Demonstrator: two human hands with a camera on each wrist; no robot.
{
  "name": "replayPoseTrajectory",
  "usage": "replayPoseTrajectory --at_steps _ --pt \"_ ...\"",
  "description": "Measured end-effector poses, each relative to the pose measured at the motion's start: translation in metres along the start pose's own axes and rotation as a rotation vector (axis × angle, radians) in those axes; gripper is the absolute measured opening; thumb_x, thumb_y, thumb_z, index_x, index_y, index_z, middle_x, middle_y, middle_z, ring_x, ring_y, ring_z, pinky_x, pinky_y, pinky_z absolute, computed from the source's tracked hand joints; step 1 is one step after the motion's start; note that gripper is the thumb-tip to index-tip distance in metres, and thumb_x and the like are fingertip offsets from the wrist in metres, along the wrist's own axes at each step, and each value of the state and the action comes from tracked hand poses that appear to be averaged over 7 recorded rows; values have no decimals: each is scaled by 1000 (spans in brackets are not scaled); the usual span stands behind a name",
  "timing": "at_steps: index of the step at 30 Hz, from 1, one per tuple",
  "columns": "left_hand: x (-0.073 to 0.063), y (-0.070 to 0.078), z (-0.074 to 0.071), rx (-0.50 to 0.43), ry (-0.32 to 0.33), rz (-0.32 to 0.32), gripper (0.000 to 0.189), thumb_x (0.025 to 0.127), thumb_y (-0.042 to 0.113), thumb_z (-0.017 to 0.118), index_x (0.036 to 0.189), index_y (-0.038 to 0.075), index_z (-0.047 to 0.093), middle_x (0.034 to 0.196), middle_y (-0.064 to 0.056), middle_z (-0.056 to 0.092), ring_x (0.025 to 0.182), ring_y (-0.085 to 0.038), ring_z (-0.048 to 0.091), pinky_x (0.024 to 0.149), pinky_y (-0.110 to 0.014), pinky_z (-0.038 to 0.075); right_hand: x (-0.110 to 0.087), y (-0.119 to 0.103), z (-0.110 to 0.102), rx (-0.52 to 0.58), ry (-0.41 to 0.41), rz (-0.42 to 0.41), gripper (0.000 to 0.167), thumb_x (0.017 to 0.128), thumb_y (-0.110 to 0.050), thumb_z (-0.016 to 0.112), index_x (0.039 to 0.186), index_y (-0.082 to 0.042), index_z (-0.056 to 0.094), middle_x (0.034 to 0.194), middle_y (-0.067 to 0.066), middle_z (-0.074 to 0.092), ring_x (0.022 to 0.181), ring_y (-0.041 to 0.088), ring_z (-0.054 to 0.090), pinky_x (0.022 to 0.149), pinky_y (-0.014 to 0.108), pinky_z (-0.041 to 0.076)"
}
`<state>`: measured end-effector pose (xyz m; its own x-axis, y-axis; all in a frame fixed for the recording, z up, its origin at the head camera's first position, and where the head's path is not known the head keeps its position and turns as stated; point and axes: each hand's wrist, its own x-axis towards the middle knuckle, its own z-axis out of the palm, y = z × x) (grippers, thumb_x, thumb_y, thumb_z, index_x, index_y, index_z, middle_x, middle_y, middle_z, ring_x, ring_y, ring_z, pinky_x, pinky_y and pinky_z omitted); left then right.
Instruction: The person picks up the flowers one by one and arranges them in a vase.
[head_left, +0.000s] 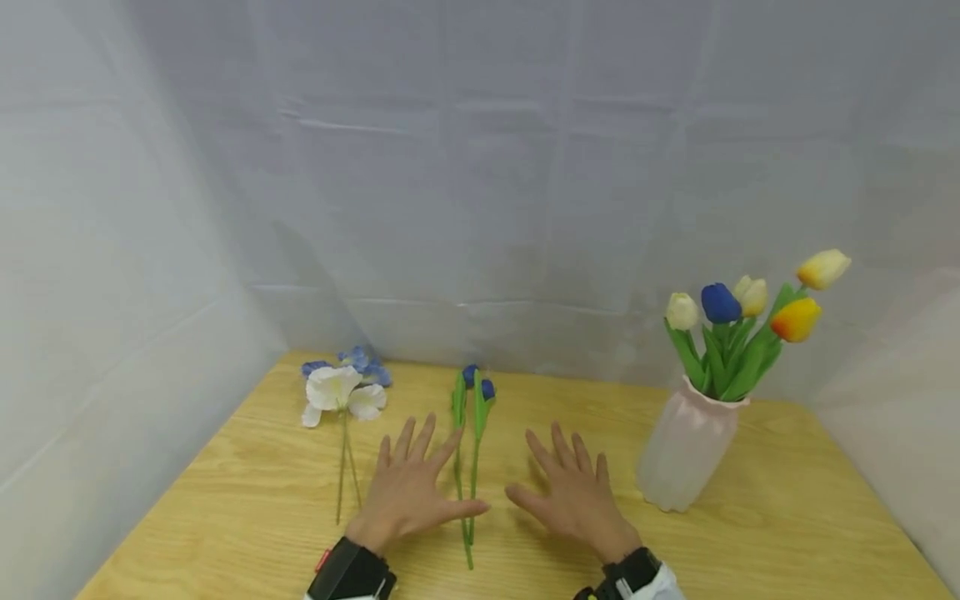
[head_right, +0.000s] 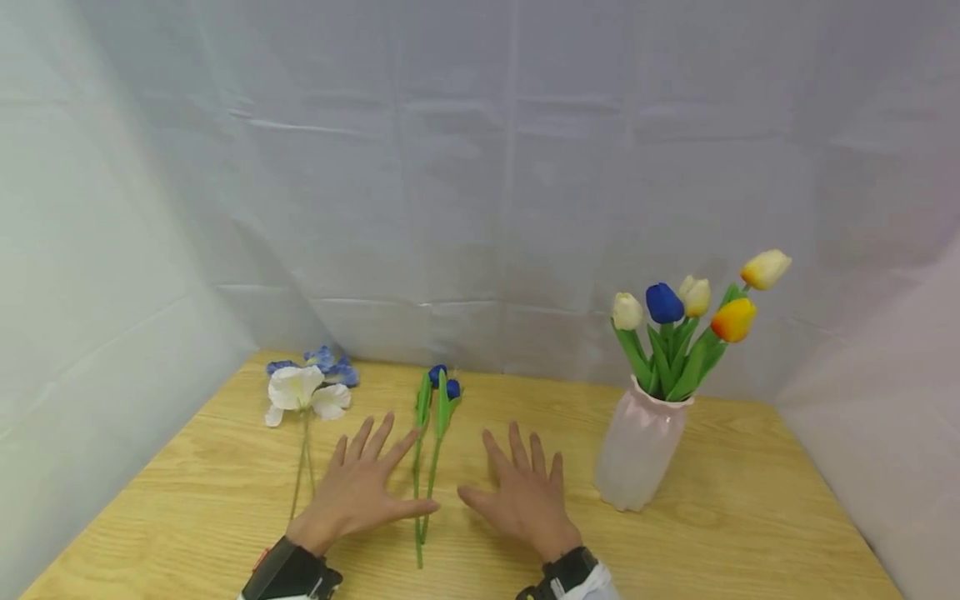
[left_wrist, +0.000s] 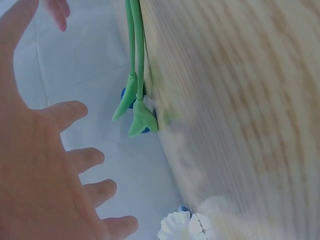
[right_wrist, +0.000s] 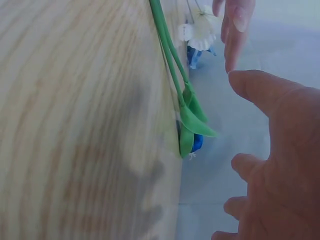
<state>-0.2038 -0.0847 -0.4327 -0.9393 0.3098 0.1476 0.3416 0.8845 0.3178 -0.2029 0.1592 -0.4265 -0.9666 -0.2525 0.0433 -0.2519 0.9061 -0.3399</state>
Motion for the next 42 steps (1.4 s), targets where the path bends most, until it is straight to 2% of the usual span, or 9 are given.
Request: replayPoseTrajectory --at_steps 7,14,22,31,35,38,40,42 --pt "-6 -10 -5 16 10 -49 102 70 86 47 149 23 36 156 -17 15 142 -40 7 109 -63 4 7 -8 10 17 8 -38 77 89 -65 49 151 -21 32 155 18 19 139 46 16 106 67 9" --pt "-10 -17 -10 -35 18 -54 98 74 82 50 148 18 38 155 -21 18 141 -43 8 108 -65 5 16 -21 19 53 35 -86 73 90 -60 52 148 -18 38 153 21 24 135 47 24 106 63 20" --pt "-16 -27 -12 -21 26 -75 98 74 83 48 148 19 38 155 -21 18 140 -44 9 108 -65 5 25 -30 26 78 68 -57 71 90 -57 54 145 -13 42 149 24 31 133 47 30 104 61 27" --pt "-25 -36 -12 -38 48 -104 99 73 83 49 148 18 39 154 -22 19 140 -45 10 108 -64 6 34 -44 37 98 41 23 68 86 -51 63 135 -4 53 144 26 38 129 47 35 101 62 31" --pt "-28 -40 -13 -44 51 -121 98 74 81 51 148 19 39 154 -21 19 140 -44 10 108 -64 6 37 -46 42 85 64 13 66 85 -49 65 131 -2 55 140 26 42 126 47 39 99 60 34" --pt "-31 -43 -15 -49 57 -128 98 73 82 50 147 19 40 154 -21 20 141 -44 10 108 -65 6 41 -49 45 43 123 -9 58 85 -46 66 122 -1 62 129 22 52 116 43 47 92 56 42" --pt "-33 -45 -15 -51 63 -130 98 73 82 49 147 19 40 154 -21 20 140 -44 11 108 -65 7 45 -53 47 16 144 -7 48 85 -42 68 110 -2 66 112 17 58 100 35 55 80 49 49" --pt "-35 -47 -15 -56 66 -133 98 73 82 50 147 19 40 154 -21 20 140 -44 11 108 -65 7 48 -59 47 25 119 21 36 85 -36 70 99 -2 66 93 9 58 81 26 56 65 40 49"
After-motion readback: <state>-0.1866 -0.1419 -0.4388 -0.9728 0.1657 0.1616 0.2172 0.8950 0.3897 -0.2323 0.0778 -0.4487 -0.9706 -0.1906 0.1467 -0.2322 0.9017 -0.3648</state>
